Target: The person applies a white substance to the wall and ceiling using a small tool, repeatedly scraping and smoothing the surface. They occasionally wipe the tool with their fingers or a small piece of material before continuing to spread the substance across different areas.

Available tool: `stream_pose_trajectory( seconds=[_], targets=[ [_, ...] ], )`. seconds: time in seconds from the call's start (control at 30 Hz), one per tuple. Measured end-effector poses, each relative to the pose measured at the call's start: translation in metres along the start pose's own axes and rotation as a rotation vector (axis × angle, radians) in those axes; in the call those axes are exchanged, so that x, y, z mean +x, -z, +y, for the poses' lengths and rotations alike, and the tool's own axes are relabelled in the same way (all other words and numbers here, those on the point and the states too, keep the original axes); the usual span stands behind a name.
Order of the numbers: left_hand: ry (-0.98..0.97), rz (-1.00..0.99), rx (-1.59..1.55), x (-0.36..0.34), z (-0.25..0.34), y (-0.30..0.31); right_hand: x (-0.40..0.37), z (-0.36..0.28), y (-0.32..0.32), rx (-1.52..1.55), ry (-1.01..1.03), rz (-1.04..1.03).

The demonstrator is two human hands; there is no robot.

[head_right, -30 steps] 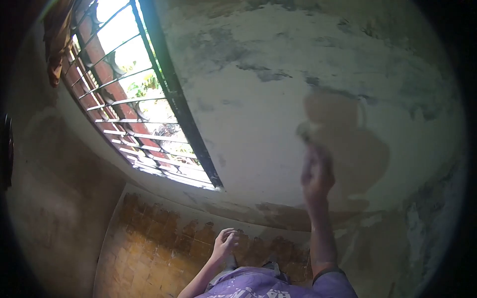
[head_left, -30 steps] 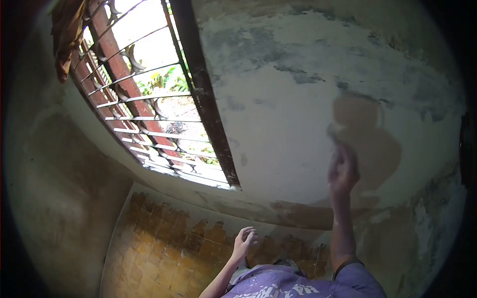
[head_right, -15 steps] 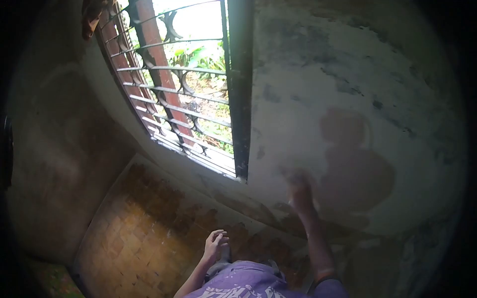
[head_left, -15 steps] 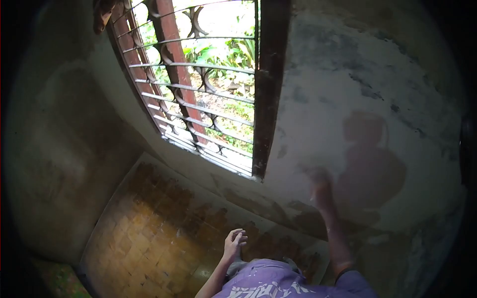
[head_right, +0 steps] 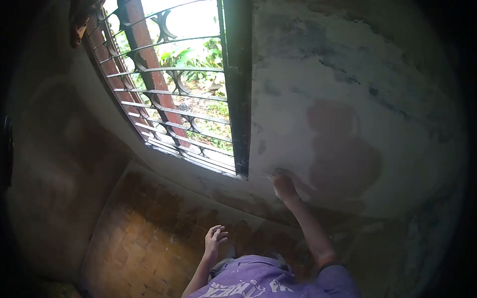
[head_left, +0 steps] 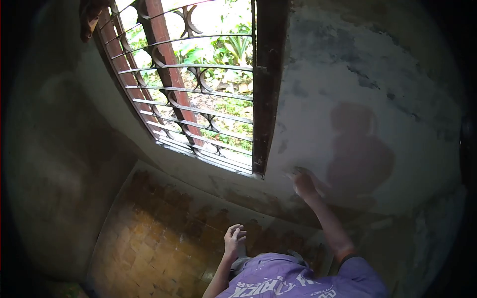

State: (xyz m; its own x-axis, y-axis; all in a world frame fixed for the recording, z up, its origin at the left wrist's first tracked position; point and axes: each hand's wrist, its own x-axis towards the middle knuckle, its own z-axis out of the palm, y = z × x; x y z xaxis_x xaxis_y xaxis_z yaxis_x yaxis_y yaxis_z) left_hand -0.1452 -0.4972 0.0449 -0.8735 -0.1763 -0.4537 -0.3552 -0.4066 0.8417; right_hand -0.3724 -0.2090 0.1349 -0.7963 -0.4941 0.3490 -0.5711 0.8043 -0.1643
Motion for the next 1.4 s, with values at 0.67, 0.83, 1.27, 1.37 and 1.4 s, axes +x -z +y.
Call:
stream_pose_trajectory(
  seconds=[0.67,0.83,1.27,1.37,1.4],
  targets=[
    [-0.003,-0.109,0.019,0.029,-0.004,0.006,-0.011,0.009,0.012,-0.186,-0.109,-0.068],
    [0.029,-0.109,0.029,0.027,-0.012,0.013,0.037,-0.026,0.164,-0.175,-0.002,0.576],
    [0.005,-0.081,0.025,0.009,-0.018,0.025,-0.088,0.044,-0.161,-0.091,-0.304,-0.227],
    [0.005,-0.056,0.027,0.015,-0.024,0.04,-0.063,0.008,-0.095,-0.084,-0.058,0.098],
    [0.02,-0.044,0.032,0.012,-0.028,0.047,-0.049,-0.006,-0.061,-0.067,-0.012,0.218]
  ],
)
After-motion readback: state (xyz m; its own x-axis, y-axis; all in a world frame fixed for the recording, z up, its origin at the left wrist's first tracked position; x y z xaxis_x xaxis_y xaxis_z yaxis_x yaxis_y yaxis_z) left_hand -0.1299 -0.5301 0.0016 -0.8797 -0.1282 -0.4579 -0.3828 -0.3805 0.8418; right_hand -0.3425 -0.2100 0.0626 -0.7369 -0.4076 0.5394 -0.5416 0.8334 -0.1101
